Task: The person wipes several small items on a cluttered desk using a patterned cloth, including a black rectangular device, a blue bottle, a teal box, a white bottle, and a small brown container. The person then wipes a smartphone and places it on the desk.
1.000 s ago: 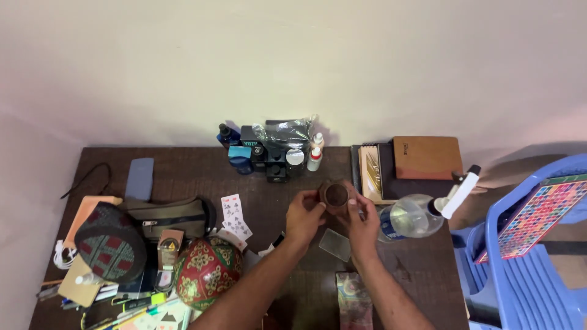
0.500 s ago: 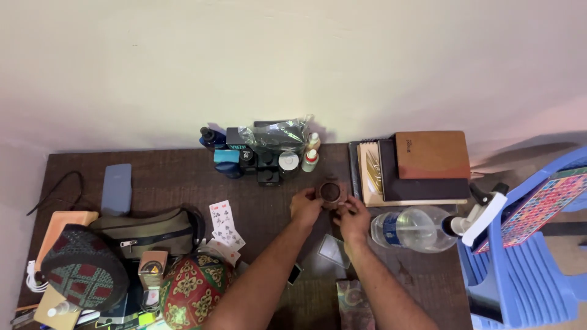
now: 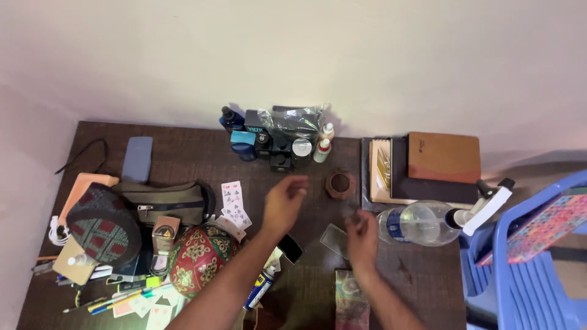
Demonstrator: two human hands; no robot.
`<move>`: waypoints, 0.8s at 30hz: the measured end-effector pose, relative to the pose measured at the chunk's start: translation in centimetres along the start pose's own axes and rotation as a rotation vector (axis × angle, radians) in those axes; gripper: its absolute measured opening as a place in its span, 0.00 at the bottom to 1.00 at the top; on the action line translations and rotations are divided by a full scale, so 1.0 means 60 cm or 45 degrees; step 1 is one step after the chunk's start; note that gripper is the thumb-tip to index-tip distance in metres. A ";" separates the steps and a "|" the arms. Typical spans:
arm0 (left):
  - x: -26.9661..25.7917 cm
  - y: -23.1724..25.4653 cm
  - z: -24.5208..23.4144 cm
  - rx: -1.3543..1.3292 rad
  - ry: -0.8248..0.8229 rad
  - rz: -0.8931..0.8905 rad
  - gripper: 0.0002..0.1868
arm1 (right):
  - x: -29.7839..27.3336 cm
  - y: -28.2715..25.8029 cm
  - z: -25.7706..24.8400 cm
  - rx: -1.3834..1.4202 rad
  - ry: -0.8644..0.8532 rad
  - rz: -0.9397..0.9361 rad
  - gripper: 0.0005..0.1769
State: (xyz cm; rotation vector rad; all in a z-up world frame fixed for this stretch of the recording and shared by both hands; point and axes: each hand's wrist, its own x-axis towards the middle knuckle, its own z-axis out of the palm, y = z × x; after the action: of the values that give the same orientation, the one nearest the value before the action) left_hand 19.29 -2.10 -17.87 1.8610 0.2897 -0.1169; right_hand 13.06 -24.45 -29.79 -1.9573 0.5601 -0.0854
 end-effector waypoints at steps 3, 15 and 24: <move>-0.114 0.011 -0.038 -0.426 0.214 0.084 0.15 | -0.096 0.032 -0.032 0.232 -0.313 -0.026 0.16; -0.418 -0.271 -0.037 1.964 -0.589 0.639 0.18 | -0.201 0.036 -0.127 -1.192 -0.430 -0.442 0.49; -0.391 -0.152 -0.017 1.529 -0.404 0.292 0.39 | -0.194 0.090 -0.166 -0.720 -0.623 -0.417 0.28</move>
State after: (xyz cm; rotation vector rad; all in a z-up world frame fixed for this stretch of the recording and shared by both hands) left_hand -5.72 -1.82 -20.70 2.9851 -0.3057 -0.5049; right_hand -2.20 -29.79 -27.89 -2.4890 -0.0802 0.3777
